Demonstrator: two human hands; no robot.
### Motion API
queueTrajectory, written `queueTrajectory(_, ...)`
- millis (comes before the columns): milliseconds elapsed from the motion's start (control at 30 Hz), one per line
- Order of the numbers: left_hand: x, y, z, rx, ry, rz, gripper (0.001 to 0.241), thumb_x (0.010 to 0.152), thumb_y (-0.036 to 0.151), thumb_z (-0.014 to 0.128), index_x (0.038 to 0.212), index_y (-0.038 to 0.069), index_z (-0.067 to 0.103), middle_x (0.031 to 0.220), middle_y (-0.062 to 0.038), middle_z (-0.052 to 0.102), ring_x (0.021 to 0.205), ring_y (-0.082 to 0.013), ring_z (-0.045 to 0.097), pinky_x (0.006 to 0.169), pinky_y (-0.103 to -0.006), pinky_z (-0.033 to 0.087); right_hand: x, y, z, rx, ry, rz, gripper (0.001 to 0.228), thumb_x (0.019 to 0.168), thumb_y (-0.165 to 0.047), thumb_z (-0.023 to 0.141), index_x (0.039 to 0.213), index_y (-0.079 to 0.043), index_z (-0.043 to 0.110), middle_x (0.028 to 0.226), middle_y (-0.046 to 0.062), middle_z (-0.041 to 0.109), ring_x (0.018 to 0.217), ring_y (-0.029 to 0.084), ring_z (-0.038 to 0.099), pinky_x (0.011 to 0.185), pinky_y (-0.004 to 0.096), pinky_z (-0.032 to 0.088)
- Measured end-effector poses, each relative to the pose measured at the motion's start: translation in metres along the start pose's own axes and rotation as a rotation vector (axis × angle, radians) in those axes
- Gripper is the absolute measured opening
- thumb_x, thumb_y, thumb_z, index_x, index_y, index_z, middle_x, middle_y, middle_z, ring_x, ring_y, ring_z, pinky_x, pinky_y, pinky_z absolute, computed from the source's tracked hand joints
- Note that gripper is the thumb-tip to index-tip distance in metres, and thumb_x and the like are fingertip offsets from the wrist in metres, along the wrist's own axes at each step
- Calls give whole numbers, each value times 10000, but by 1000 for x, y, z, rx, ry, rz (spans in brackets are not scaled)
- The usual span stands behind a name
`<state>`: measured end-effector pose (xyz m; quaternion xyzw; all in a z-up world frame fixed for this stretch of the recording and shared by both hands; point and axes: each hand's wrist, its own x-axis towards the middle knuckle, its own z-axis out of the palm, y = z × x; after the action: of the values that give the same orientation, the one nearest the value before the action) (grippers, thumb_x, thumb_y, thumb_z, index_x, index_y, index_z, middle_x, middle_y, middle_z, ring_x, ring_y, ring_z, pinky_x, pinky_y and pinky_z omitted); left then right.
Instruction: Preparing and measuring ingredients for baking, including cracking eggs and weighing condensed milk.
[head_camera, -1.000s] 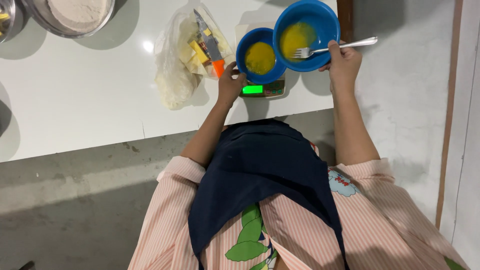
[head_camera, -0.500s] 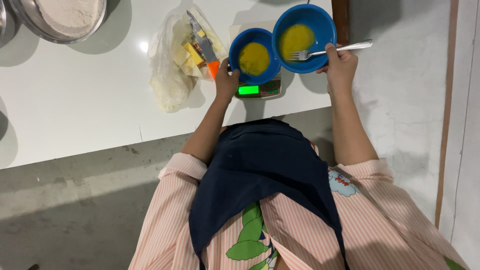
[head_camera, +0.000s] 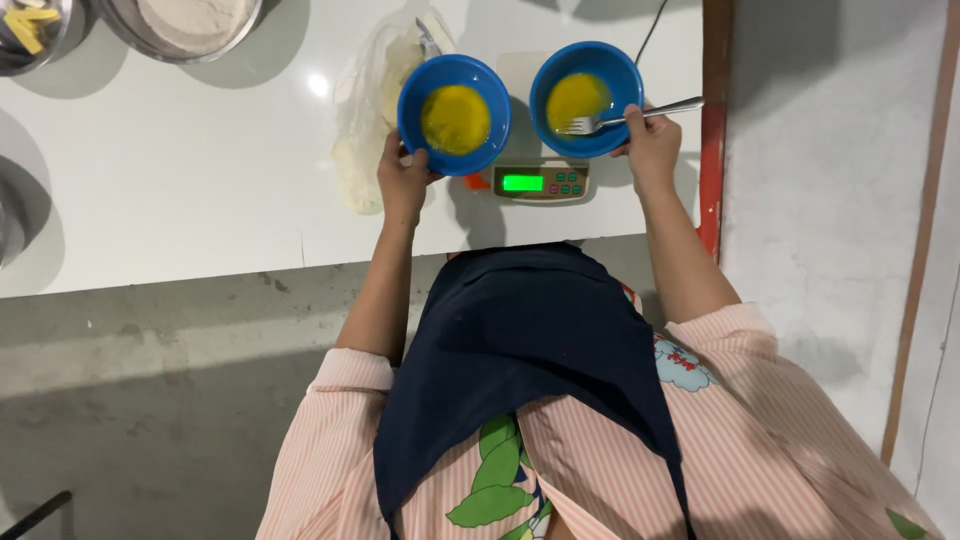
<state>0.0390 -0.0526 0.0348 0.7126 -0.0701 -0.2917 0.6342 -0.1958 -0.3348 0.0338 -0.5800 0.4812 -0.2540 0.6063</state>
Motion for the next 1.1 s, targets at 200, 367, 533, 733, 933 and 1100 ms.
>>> queueTrajectory(200,-22,15,-31,-38,41,-45,486,980,4,538,1457,-15,444,1230,-192,599,894,-254,770,729,-355,663,7,18,22,37,-67,41,318,1049,-218,647,1057,92,719,746,89,705,522,116,637,453,244,527)
queueTrajectory(367,-41,10,-47,-63,52,-76,487,970,-4,540,1449,-25,459,1239,-201,600,907,-248,753,738,-362,663,9,30,27,63,-108,66,343,1056,-242,663,1131,89,713,791,82,712,559,117,650,473,248,544)
queueTrajectory(533,-51,7,-55,-43,65,-116,491,966,-6,540,1451,-22,463,1237,-198,609,888,-243,745,741,-363,659,-3,6,28,-65,-75,115,388,982,-278,677,1265,-14,644,808,11,728,605,66,695,458,229,590)
queueTrajectory(733,-52,6,-61,-65,66,-114,480,969,-9,531,1445,-25,470,1217,-198,613,869,-235,739,740,-364,660,-7,-1,11,-181,86,57,457,1100,-366,689,1045,82,763,744,59,633,610,97,568,523,214,476)
queueTrajectory(933,-51,10,-63,-67,66,-118,477,963,-14,529,1436,-26,477,1210,-194,616,879,-222,742,750,-362,661,-56,-75,5,-186,-83,-474,340,1125,-304,601,1143,-8,768,896,49,721,764,76,670,594,205,532)
queueTrajectory(1100,-49,2,-63,-82,69,-101,470,967,-16,537,1433,-25,473,1226,-197,599,867,-219,727,749,-368,662,-75,-101,4,-328,-95,-833,251,1172,-222,623,1154,4,729,955,101,716,809,133,679,690,266,526)
